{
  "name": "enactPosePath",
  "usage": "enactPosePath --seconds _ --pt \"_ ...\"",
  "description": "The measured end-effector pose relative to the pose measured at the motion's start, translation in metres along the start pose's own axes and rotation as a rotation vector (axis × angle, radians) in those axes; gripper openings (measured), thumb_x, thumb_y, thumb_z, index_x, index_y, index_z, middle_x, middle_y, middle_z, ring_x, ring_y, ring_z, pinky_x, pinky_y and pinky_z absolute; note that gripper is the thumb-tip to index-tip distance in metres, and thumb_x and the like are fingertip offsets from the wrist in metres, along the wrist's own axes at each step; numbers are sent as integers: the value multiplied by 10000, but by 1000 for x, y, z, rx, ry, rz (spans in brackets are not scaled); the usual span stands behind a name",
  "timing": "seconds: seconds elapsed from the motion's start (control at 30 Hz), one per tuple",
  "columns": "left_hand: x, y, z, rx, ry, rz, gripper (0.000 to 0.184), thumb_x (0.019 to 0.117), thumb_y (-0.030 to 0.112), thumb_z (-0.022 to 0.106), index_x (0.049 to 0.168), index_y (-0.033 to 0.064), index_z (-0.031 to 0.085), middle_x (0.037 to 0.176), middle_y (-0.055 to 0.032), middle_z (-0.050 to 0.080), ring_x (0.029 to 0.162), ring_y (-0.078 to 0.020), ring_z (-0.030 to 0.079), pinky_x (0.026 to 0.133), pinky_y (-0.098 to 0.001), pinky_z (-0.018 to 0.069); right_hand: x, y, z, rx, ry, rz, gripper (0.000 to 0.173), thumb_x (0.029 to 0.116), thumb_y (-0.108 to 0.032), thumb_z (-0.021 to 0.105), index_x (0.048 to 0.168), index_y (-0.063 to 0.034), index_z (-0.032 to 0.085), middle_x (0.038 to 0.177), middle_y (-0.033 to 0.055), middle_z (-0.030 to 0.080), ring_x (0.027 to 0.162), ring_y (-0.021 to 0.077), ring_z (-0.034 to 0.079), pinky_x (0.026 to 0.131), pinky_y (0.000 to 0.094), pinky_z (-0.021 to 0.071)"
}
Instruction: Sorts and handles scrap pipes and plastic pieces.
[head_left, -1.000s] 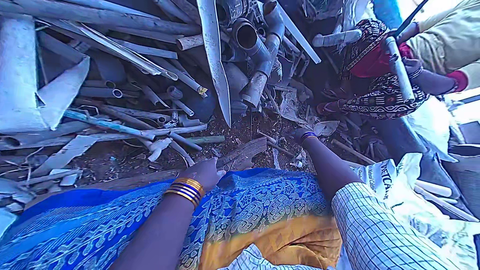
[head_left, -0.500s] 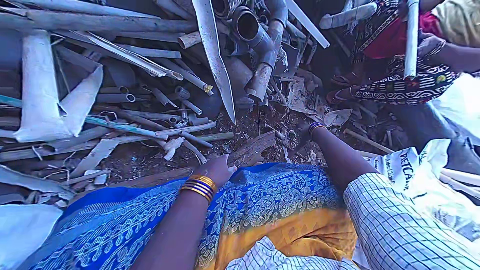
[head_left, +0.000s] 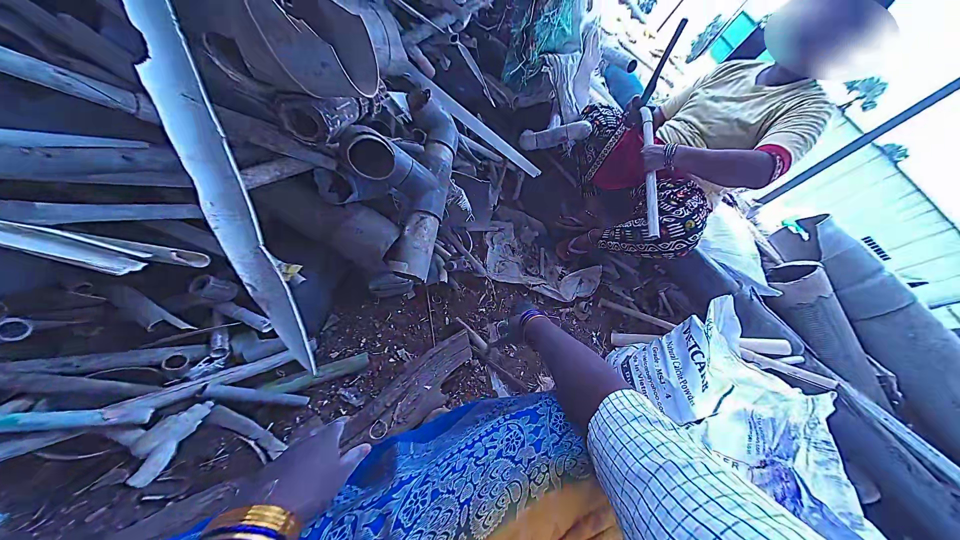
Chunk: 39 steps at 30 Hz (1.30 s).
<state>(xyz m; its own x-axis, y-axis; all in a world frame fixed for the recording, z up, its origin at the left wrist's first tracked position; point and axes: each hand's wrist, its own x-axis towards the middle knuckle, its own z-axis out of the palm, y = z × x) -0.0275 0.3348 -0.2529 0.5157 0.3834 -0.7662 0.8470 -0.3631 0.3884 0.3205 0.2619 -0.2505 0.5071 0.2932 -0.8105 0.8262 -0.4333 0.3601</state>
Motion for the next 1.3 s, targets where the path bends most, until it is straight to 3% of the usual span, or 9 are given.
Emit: enactPosePath --seconds 0.13,0.3,0.37,0.53,0.67,0.9,1.0,1.1,1.3 --pt "1 -2 2 8 2 6 677 1056 390 581 1554 -21 379 1480 -305 509 1388 -447 501 1148 -587 384 13 18 14 145 1 123 530 972 -353 660 1305 58 629 1450 307 515 1391 473 453 1105 671 372" --pt "0 2 0 -10 22 16 667 1056 380 583 1545 -30 390 1471 -320 505 1382 -459 497 1139 -603 383 -44 25 -10 75 20 109 528 1020 -374 614 1312 66 609 1413 295 553 1343 462 504 1070 668 382" --pt "-8 5 -3 5 -1 -5 660 1062 394 565 1547 -17 391 1480 -298 507 1390 -436 495 1144 -592 381 -34 31 -8 68 89 59 446 1048 -294 570 1315 60 612 1394 285 578 1328 453 532 1063 671 398" --pt "-18 4 -7 -8 -13 -29 654 1072 394 538 1560 -7 370 1518 -264 480 1429 -399 460 1172 -560 359 10 20 0 145 338 -55 440 963 -126 652 1402 -109 622 1349 251 633 1257 477 594 989 706 468" --pt "-23 7 -10 1 -34 -47 666 1077 407 523 1581 11 341 1532 -247 477 1426 -386 473 1164 -559 372 -4 -15 -4 82 324 -57 376 1037 -118 540 1397 -163 641 1386 231 618 1285 462 579 1002 677 472" --pt "-19 6 -11 6 -41 -43 664 1077 412 524 1574 6 351 1520 -266 482 1428 -408 465 1167 -569 363 -6 -35 -6 -1 232 -44 313 1026 -130 561 1309 -74 681 1380 218 622 1286 432 583 988 664 480" --pt "-18 4 -11 10 -39 -38 661 1079 408 520 1572 2 351 1521 -267 480 1433 -394 464 1171 -564 362 -10 -32 -9 0 151 -3 336 1028 -197 589 1304 -17 657 1397 240 599 1311 440 560 1011 676 455" --pt "-16 5 -10 10 -33 -31 664 1076 404 531 1575 6 350 1532 -268 468 1441 -398 454 1177 -562 355 1 -16 -5 -74 49 -3 464 1005 -385 635 1202 32 685 1312 271 629 1259 451 577 999 693 432" --pt "-18 2 -7 11 -31 -48 669 1071 421 533 1579 25 355 1534 -266 469 1422 -425 468 1154 -595 368 25 26 5 63 149 -70 370 1043 -231 573 1332 -11 643 1377 248 616 1305 436 569 1063 673 422"
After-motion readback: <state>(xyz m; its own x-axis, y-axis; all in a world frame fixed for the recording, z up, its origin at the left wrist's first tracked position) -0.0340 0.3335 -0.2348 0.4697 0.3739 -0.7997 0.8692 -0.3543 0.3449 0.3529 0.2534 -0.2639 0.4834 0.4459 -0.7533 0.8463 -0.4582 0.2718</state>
